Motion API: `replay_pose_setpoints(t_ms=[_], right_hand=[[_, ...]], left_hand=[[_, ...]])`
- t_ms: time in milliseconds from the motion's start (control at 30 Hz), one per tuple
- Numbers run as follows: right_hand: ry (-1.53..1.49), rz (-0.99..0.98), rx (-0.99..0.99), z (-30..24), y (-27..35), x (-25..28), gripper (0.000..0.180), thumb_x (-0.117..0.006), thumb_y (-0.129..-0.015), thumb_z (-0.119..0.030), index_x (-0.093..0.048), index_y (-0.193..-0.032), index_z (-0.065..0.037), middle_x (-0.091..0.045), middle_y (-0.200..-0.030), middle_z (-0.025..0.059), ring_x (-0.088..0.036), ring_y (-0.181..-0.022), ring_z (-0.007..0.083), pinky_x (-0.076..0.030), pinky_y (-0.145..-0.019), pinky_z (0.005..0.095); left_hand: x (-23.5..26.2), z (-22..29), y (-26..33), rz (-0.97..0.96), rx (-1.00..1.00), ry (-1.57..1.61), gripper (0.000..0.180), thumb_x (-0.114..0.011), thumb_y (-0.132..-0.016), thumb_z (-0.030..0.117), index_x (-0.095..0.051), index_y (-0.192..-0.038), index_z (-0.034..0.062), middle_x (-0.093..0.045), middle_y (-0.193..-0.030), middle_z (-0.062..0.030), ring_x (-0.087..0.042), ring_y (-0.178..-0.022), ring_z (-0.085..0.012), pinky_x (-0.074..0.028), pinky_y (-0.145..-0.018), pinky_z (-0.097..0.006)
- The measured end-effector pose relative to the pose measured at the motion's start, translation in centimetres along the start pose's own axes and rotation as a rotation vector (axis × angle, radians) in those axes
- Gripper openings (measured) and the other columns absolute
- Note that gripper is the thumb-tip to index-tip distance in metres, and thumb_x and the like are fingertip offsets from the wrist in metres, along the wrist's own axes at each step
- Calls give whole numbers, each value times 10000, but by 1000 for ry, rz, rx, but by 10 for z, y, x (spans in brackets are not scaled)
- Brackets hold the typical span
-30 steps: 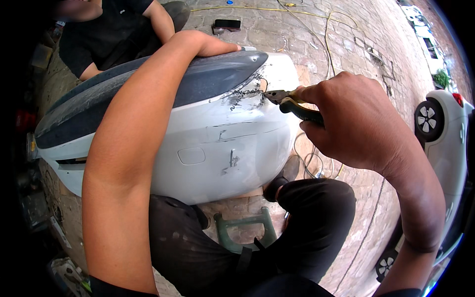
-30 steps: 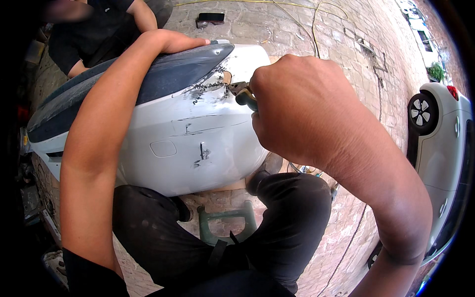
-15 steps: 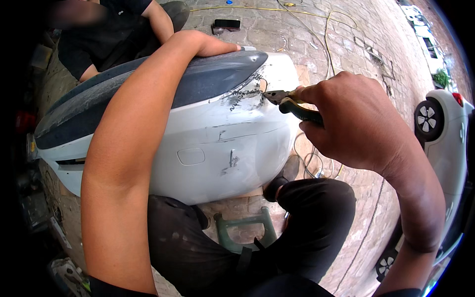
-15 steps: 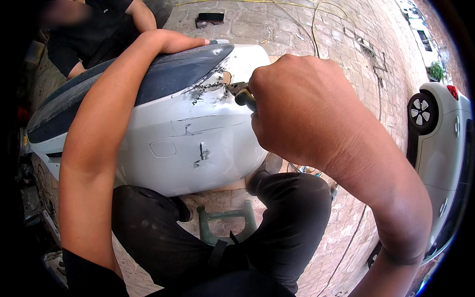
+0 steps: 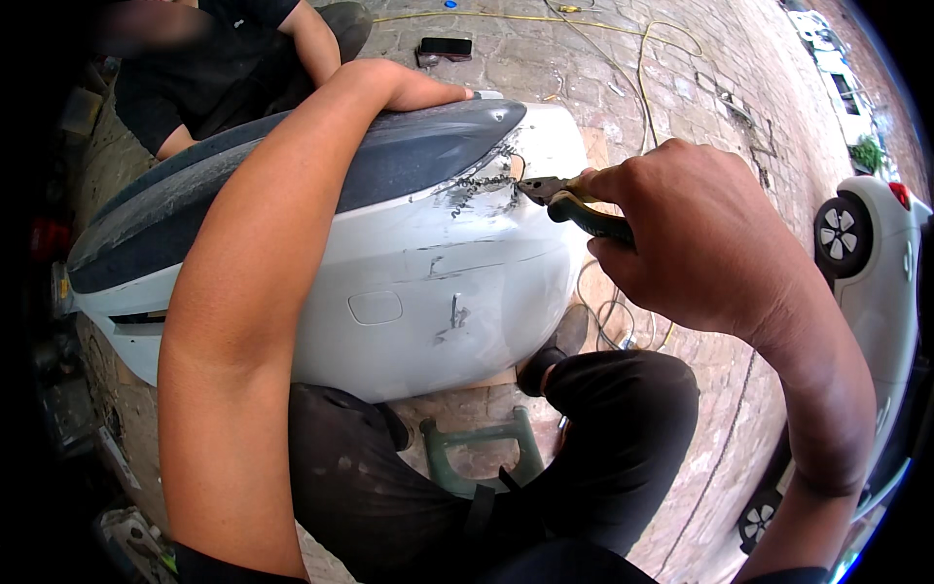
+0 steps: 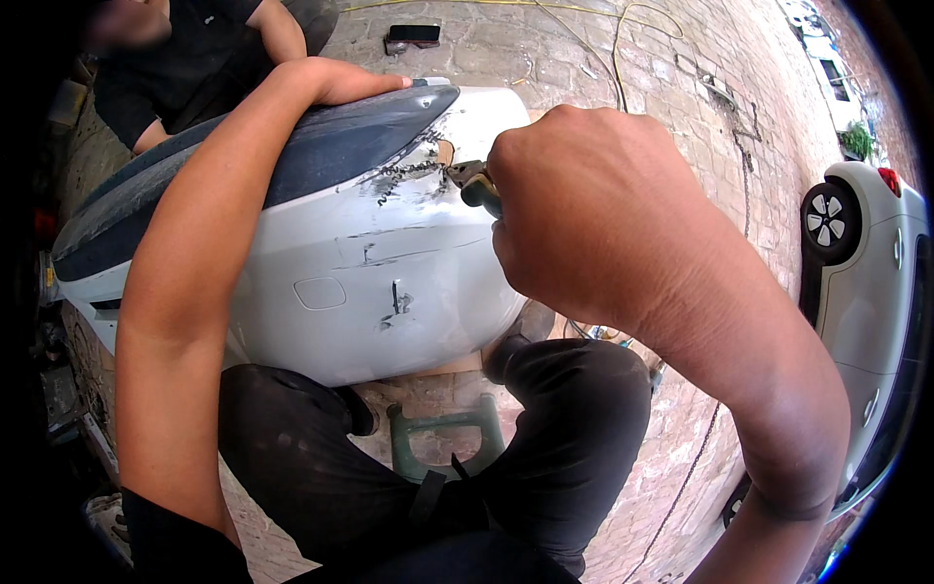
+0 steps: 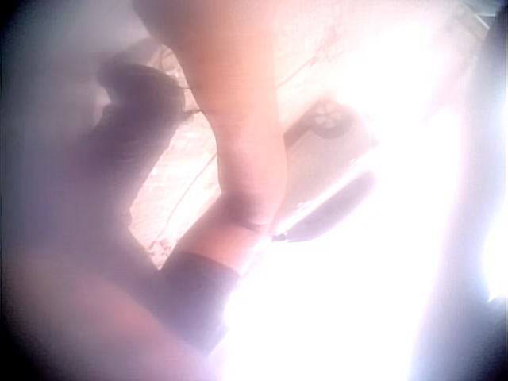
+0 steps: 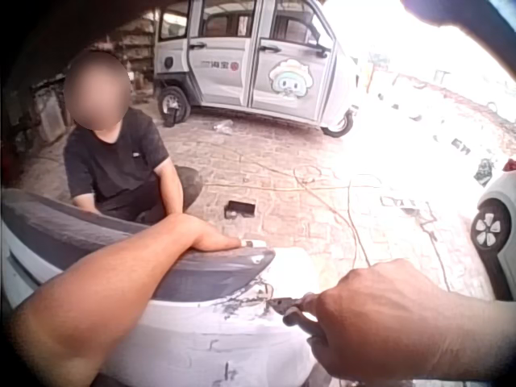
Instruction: The person repairs a white car bumper by heating damaged areas with a heat gun, scraping off old material with pliers and a scraper, and applying filler with a putty knife. A second person assists by holding a bucket nearby.
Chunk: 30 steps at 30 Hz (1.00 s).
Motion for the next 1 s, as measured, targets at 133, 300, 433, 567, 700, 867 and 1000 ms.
replay_pose_setpoints(t_ms=[133, 300, 433, 567, 700, 867, 1000], right_hand=[[-37, 31, 3, 5, 3, 1, 371, -777, -891, -138, -781, -1259, -90, -752, -765, 145, -737, -697, 296, -577, -685, 388], [-126, 128, 100, 15, 21, 8, 378, -779, -888, -144, -778, -1261, -89, -729, -740, 146, -719, -692, 302, -556, -688, 410], [-122, 153, 108, 23, 27, 7, 385, -785, -884, -149, -776, -1264, -85, -717, -698, 130, -710, -678, 315, -538, -671, 416], [-132, 191, 127, 29, 28, 3, 381, -779, -884, -138, -776, -1262, -93, -716, -685, 126, -701, -650, 307, -528, -657, 427], [-135, 224, 151, 21, 25, 9, 388, -773, -879, -128, -775, -1266, -106, -723, -693, 128, -706, -648, 303, -530, -646, 419], [-119, 217, 140, 10, 19, 11, 391, -779, -874, -128, -776, -1265, -118, -733, -704, 128, -720, -663, 303, -541, -644, 401], [-98, 186, 117, 7, 14, 7, 393, -790, -870, -129, -776, -1262, -116, -743, -724, 133, -733, -680, 302, -553, -654, 397]], left_hand=[[3, 6, 16, 3, -66, 27, 976, -370, -911, 912, -604, -1513, 180, -464, -1645, -173, -439, -1527, -355, -331, -1247, -440], [-1, -2, -2, -21, -36, 26, 928, -402, -912, 890, -566, -1555, 240, -384, -1706, -138, -378, -1566, -350, -309, -1259, -475], [-3, -6, -8, 8, -16, 35, 951, -409, -897, 903, -591, -1535, 222, -408, -1690, -155, -399, -1554, -357, -316, -1253, -476], [-1, -1, -2, 12, -31, 42, 974, -417, -882, 916, -611, -1517, 204, -433, -1674, -166, -418, -1542, -361, -325, -1246, -471], [-1, -4, 1, 12, -23, 53, 975, -428, -875, 919, -608, -1519, 209, -433, -1676, -158, -420, -1542, -354, -330, -1242, -461], [-1, -3, -1, 16, -13, 72, 967, -436, -871, 922, -606, -1522, 227, -421, -1687, -142, -416, -1546, -343, -334, -1240, -459], [0, -1, 3, 16, 0, 47, 950, -444, -875, 913, -604, -1523, 237, -417, -1689, -137, -411, -1550, -340, -338, -1240, -460]])
Point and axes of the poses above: each hand's wrist, its own y-axis away from the middle knuckle, its own x-axis out of the back of the hand, z = x × y, the point moved 5 cm from there along -y, towards the middle knuckle
